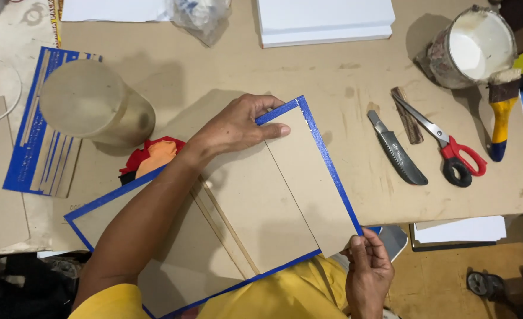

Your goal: The person uses a utility knife to trim the edges of a book cover and then applies blue tape to the spine and edges. They smooth the tape with their fingers and use scissors to trim excess tape from the corners.

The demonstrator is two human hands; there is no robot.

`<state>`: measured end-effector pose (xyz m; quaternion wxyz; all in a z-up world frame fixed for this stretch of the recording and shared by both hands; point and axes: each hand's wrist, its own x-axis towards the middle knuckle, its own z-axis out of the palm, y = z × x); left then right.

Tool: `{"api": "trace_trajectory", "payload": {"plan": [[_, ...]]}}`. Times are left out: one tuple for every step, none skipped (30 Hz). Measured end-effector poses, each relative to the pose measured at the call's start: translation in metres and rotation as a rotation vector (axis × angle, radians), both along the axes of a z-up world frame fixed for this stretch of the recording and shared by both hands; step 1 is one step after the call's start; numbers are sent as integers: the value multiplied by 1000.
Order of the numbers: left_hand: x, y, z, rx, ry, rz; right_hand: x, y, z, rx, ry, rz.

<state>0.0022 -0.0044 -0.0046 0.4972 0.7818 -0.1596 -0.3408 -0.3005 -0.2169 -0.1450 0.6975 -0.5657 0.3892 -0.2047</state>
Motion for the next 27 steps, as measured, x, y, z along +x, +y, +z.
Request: {"api": "trace_trajectory", "payload": {"plan": [[1,-1,-2,-1,-3,-16,0,1,0,11,17,-10],[2,-2,-3,-3,-6,-31,-1,1,1,22,33,-19],[3,-2,-6,-1,-3,-34,-2,1,0,25,36,-22],[4,-2,-9,-18,-7,-45,-2,1,-1,31,41,-30],[5,-2,-12,-35,-11,-56,-3,1,-2,37,46,-37],[5,-2,-14,-32,-10,-55,-3,0,-3,40,47,-37],[5,-2,-16,-69,-3,-59,-4,0,-3,34,55,-34],[6,-1,-17,-104,2,-60,-3,0,-3,29,62,-29],[6,-1,-18,-100,1,-57,-4,-1,-5,33,61,-26],[6,-2,-19,-100,5,-56,-5,-1,-6,20,56,-27],[6,-2,-19,-100,9,-55,-6,-1,-8,7,51,-27],[7,-2,-18,-96,10,-57,-5,0,-6,10,51,-29],[7,-2,-16,-91,20,-58,-4,1,-5,8,74,-40],[7,-2,-15,-87,32,-62,-4,2,-3,6,99,-54],[7,-2,-17,-84,34,-66,-3,3,0,9,101,-59],[8,-2,-19,-107,32,-65,-3,4,4,14,106,-50],[8,-2,-21,-130,31,-63,-3,5,7,19,111,-41],[10,-2,-24,-126,45,-81,0,6,10,24,123,-59],[12,-4,-27,-38,7,-55,3,6,12,16,135,-42],[11,-7,-33,50,-19,-40,0,7,16,9,161,-34],[8,-6,-31,54,7,-70,-2,9,23,16,187,-62],[10,-5,-28,15,-43,-74,2,9,28,11,206,-40],[11,-4,-25,-26,-92,-78,5,9,32,8,225,-17],[9,-4,-25,-23,-82,-98,2,9,29,13,235,-36],[7,-4,-25,-52,-49,-88,-1,9,27,22,184,-24],[7,-4,-22,-81,-23,-74,0,9,24,29,125,-7],[10,-3,-24,-79,-21,-89,4,9,28,32,127,-22]]}}
